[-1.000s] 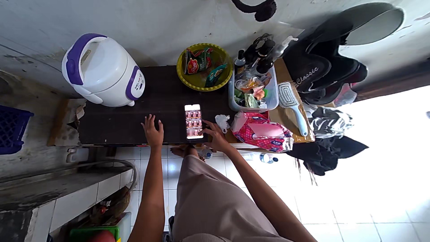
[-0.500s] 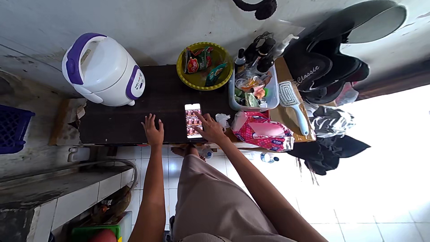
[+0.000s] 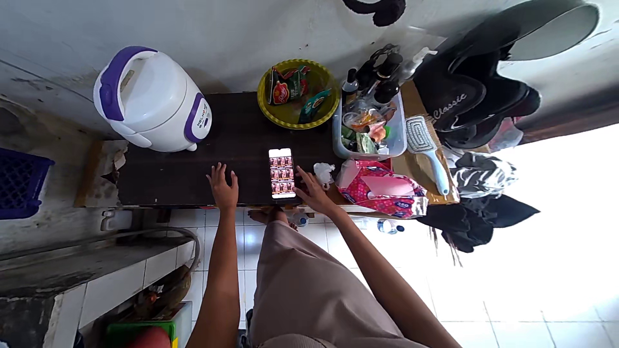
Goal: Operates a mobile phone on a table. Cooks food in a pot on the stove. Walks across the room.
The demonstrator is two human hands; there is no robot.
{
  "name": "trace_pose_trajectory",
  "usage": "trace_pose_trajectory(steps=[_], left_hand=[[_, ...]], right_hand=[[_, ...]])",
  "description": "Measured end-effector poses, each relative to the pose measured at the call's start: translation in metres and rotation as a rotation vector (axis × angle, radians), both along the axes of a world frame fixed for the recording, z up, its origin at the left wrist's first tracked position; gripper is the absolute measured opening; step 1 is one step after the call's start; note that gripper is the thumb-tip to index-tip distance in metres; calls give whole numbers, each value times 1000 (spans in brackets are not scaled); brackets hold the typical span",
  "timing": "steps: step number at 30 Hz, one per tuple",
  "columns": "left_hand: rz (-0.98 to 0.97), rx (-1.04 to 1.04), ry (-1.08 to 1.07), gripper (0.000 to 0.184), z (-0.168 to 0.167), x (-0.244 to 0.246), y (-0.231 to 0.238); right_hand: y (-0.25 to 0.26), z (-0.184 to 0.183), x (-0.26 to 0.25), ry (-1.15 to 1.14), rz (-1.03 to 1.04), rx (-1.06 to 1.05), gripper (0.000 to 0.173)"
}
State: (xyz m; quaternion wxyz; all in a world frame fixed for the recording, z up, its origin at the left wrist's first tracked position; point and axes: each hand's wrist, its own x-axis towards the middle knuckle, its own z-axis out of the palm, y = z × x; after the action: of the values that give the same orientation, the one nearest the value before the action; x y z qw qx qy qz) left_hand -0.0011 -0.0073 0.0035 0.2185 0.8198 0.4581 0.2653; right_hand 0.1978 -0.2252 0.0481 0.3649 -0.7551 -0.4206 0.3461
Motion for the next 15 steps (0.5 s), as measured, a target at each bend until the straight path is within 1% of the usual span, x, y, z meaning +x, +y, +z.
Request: trace_pose_trajectory(steps=[5,15], left_hand=[[4,3,7,42,0,0,0],[1,10,10,43,0,0,0]], right_hand=[[-4,-9,-8,-39,-68,82,67],[-5,-15,-8,-62,-63,99,64]])
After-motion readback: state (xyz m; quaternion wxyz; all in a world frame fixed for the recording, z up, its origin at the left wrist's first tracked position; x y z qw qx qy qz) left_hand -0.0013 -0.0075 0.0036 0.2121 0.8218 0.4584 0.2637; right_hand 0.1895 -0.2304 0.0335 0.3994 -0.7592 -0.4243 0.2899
